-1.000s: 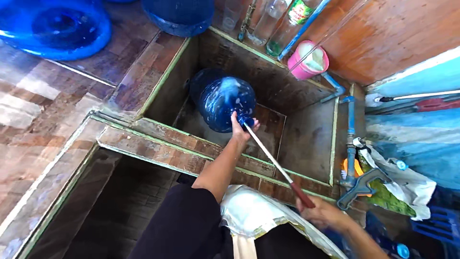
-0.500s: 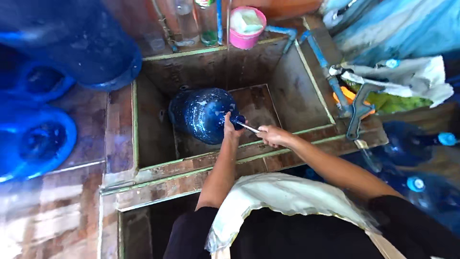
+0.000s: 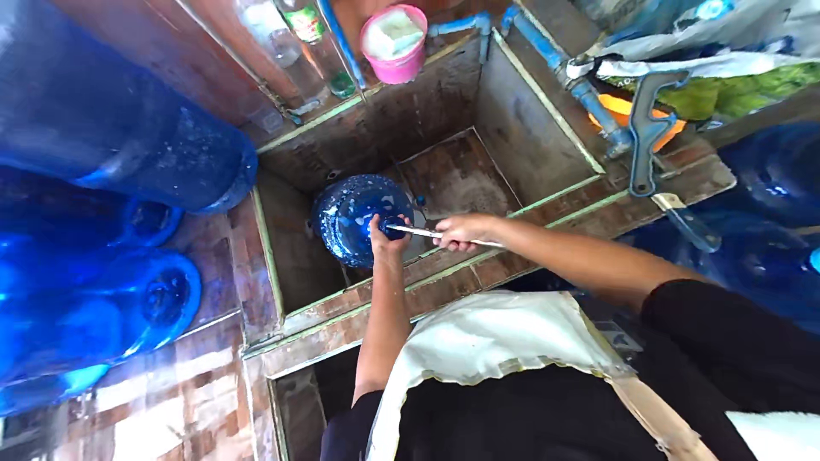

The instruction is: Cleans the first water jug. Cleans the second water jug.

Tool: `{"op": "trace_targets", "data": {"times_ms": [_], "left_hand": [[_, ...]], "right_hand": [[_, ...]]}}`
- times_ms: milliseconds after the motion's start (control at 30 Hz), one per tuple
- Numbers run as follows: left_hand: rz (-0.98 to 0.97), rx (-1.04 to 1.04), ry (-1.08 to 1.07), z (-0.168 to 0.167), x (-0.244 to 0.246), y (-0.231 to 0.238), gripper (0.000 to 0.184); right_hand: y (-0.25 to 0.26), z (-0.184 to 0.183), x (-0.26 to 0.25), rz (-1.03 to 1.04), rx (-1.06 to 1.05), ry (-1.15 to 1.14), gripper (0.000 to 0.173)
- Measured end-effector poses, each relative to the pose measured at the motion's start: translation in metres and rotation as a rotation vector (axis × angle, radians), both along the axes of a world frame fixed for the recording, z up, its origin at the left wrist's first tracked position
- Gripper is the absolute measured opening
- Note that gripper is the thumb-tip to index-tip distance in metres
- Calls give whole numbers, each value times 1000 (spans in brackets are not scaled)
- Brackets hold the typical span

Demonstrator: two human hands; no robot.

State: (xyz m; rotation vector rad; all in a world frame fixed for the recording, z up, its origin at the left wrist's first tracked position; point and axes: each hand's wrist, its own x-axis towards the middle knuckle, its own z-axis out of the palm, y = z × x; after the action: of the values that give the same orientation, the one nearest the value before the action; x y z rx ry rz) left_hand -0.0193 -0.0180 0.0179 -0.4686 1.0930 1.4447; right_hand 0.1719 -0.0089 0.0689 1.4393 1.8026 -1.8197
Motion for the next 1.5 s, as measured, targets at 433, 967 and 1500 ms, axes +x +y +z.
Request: {"op": "trace_targets", "data": {"times_ms": [433,967,1500], "left_hand": [[-152,-119,161,12,-1,-7,33],[-667,-122,725,37,-35,-21,40],[-1286,-557,1244,85,-97,12,65]], "right_hand": [[-55,-2,33,200,331,-49,37],[-67,5,69,294,390,33,39],[209,30,118,-454,794,-481,73]]}}
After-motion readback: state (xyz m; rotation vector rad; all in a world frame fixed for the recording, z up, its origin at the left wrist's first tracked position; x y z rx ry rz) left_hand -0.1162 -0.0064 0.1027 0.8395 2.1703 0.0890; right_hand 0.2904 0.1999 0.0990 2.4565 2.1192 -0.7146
